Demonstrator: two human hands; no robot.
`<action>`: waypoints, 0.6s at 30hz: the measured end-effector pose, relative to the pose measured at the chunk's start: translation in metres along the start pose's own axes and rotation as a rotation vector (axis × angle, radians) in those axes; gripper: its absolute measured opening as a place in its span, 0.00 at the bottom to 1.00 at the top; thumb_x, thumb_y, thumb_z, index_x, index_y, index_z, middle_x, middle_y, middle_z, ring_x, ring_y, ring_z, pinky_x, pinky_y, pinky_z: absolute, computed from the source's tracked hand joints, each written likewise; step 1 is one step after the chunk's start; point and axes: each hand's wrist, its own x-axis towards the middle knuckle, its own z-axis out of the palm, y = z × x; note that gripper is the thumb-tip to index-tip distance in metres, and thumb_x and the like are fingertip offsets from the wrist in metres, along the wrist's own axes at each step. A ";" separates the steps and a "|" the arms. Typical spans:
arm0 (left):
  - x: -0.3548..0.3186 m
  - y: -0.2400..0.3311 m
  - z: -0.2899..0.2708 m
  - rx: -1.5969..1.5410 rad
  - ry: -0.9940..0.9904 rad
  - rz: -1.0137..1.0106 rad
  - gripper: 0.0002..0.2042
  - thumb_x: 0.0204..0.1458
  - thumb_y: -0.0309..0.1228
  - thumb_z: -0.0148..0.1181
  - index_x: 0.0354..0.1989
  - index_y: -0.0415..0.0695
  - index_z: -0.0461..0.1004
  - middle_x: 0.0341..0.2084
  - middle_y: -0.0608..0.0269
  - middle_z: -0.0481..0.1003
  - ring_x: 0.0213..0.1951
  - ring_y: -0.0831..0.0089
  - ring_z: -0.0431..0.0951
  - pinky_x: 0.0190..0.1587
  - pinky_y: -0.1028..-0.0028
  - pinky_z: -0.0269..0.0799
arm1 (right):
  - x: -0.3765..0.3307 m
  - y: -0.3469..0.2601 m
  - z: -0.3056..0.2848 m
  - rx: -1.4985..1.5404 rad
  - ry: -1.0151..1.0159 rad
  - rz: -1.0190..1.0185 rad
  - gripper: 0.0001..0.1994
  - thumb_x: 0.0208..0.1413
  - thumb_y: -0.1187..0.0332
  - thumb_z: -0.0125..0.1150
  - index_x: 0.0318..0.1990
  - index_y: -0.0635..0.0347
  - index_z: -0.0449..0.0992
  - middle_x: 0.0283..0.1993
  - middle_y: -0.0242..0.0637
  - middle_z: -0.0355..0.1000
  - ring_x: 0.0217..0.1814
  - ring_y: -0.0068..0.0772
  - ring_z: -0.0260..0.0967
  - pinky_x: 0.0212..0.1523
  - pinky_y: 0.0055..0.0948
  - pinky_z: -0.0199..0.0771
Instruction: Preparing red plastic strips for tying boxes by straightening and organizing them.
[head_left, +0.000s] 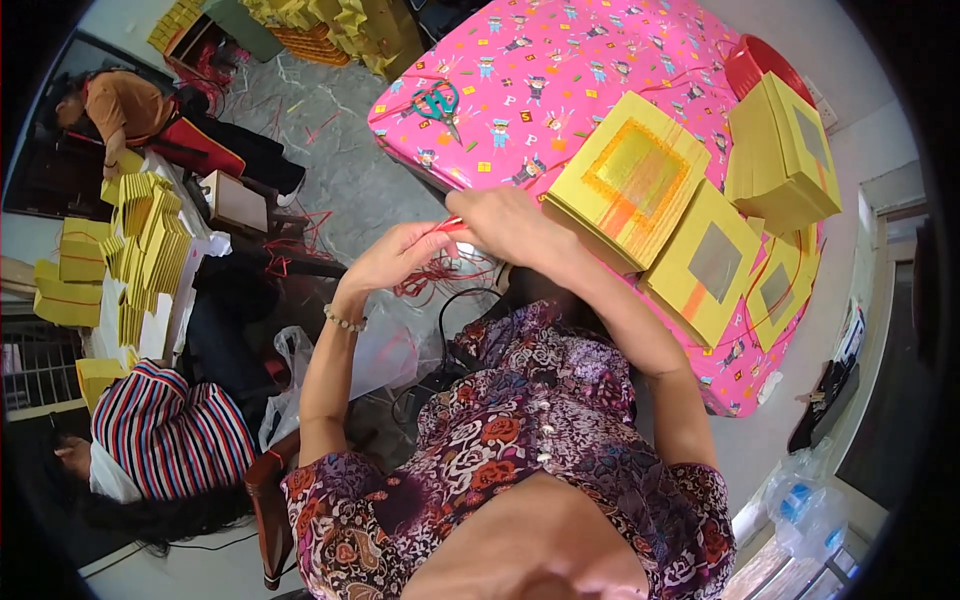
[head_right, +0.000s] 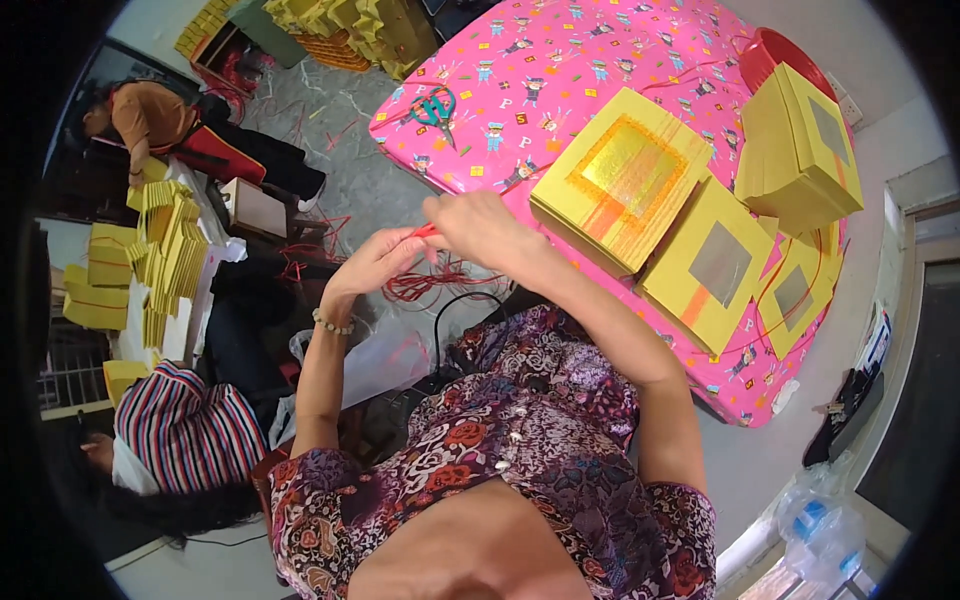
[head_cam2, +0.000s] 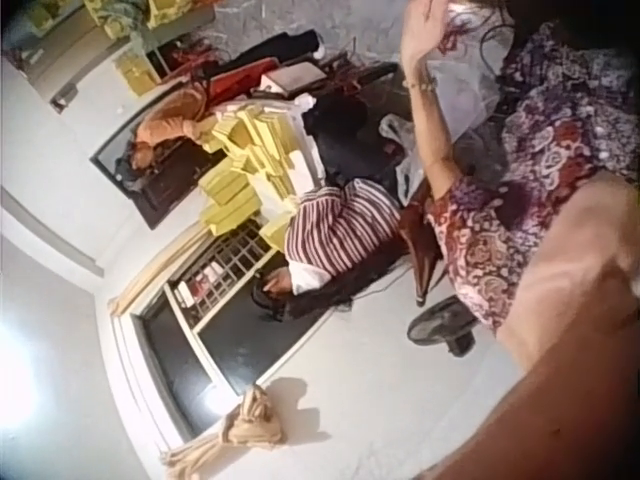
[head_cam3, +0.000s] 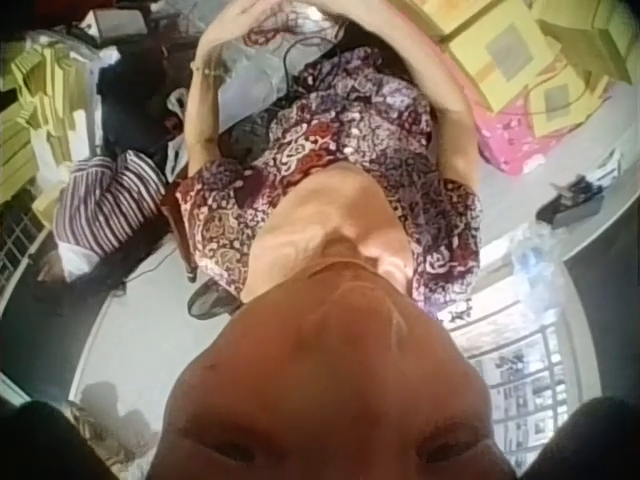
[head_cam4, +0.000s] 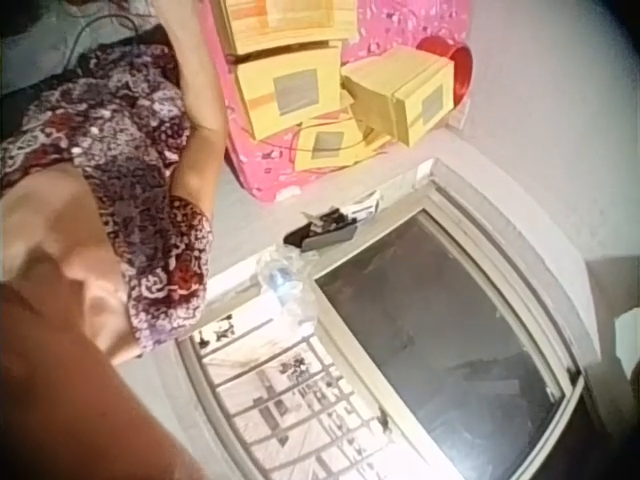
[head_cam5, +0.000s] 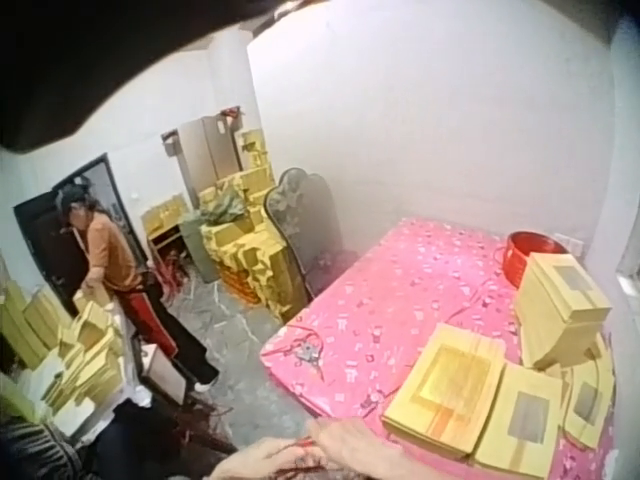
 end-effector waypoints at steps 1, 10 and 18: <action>0.000 0.008 0.003 -0.024 0.051 -0.012 0.17 0.63 0.40 0.43 0.35 0.40 0.73 0.15 0.78 0.55 0.20 0.87 0.53 0.22 0.81 0.49 | 0.001 0.001 -0.005 -0.043 0.050 -0.017 0.17 0.48 0.56 0.62 0.31 0.62 0.67 0.28 0.45 0.70 0.34 0.52 0.70 0.31 0.45 0.67; 0.012 0.029 0.021 -0.159 0.304 0.197 0.17 0.63 0.39 0.42 0.38 0.40 0.74 0.15 0.77 0.60 0.19 0.87 0.56 0.21 0.81 0.51 | -0.001 0.012 -0.043 0.029 0.236 -0.039 0.21 0.43 0.56 0.68 0.39 0.62 0.70 0.34 0.41 0.71 0.35 0.41 0.71 0.36 0.35 0.70; 0.035 0.023 0.036 -0.153 0.625 0.281 0.18 0.63 0.42 0.43 0.41 0.40 0.74 0.12 0.78 0.56 0.17 0.87 0.54 0.19 0.80 0.49 | 0.004 0.024 -0.016 0.662 0.486 0.256 0.10 0.60 0.64 0.53 0.39 0.63 0.71 0.32 0.34 0.70 0.33 0.25 0.69 0.35 0.25 0.68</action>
